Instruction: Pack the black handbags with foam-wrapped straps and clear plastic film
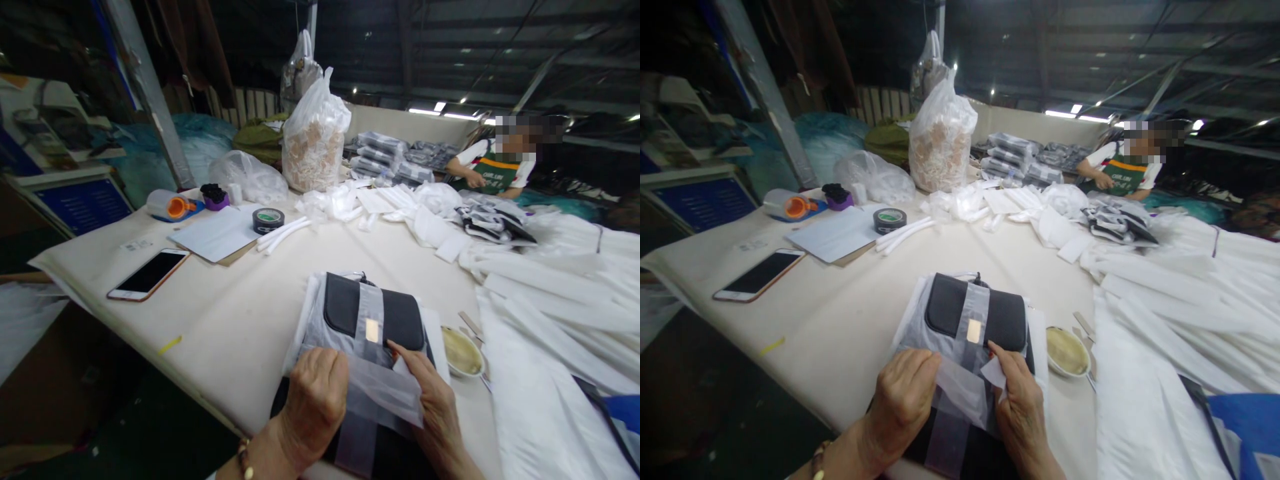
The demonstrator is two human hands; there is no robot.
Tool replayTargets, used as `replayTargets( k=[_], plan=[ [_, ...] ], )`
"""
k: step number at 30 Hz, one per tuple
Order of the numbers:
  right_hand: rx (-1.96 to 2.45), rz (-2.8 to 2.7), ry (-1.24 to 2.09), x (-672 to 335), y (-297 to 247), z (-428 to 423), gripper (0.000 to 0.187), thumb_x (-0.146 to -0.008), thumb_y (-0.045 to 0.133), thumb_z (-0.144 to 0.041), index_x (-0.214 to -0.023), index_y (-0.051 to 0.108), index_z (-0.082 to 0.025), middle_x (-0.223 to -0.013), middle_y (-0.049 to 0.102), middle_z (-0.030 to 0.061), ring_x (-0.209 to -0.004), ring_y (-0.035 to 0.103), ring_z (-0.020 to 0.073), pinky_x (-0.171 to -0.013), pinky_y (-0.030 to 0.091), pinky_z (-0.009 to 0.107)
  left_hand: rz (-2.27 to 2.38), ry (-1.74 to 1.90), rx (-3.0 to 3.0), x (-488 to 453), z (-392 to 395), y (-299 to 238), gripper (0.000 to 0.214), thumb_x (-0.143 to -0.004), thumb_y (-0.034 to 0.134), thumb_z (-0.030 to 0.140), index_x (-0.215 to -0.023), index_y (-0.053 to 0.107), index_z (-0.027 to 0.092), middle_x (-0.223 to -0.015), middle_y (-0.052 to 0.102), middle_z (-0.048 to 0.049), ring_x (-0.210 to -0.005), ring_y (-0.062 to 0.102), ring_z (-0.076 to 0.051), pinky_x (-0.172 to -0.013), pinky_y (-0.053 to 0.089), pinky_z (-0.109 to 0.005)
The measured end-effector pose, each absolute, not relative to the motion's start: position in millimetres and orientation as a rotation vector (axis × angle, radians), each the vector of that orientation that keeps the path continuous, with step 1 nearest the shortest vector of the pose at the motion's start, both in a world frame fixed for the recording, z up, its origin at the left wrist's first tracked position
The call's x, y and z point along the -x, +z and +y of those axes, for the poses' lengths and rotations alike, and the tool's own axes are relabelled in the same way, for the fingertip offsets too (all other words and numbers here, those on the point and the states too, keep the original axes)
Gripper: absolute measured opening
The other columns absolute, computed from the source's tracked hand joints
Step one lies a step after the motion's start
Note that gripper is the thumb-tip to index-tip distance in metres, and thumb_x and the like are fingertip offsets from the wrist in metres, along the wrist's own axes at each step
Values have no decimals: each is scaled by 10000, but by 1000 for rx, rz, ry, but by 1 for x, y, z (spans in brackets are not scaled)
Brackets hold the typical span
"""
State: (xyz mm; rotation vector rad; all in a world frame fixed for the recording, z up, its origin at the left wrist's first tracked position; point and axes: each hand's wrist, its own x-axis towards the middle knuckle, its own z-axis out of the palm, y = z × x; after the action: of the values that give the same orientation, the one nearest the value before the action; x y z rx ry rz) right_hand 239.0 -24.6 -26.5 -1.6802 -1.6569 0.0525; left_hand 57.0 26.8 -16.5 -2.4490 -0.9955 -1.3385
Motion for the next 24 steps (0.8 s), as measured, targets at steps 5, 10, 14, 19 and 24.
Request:
replayTargets(
  k=[5,10,14,19,24],
  plan=[
    [1620,-1594,141,-238,-26,-25,394,-754,435,-108,-1086,639,-167,-924,668,67,-824,647,171,-734,521,248,-970,-1303,2430,-71,25,-19,256,-820,354,-29,-730,532,132,-562,507,-38,-520,497,-190,-480,394,-296],
    [1497,-1513,225,-239,-23,-28,311,-849,422,-220,-1057,654,-223,-925,654,46,-835,632,160,-729,497,233,-931,-1265,2421,-82,24,-23,259,-838,358,-28,-712,526,124,-567,510,-44,-526,495,-188,-479,395,-291],
    [1512,-1377,419,-237,-21,-27,270,-890,433,-342,-976,668,-239,-964,663,40,-890,618,171,-761,475,238,-912,-1270,2418,-84,24,-26,261,-849,360,-18,-710,535,119,-573,507,-49,-538,492,-190,-487,398,-291],
    [1640,-1098,602,-235,-18,-29,378,-866,439,-512,-742,635,-213,-675,611,3,-649,567,150,-572,436,214,-904,-1300,2420,-84,25,-29,227,-847,394,-4,-738,567,95,-584,495,-54,-551,469,-192,-493,386,-299],
    [1496,-1058,756,-245,-22,-34,396,-827,480,-551,-730,621,-194,-565,516,-17,-509,454,129,-474,373,227,-881,-1351,2427,-86,26,-31,194,-842,423,-2,-785,593,71,-590,488,-50,-559,441,-180,-501,359,-296]
  ],
)
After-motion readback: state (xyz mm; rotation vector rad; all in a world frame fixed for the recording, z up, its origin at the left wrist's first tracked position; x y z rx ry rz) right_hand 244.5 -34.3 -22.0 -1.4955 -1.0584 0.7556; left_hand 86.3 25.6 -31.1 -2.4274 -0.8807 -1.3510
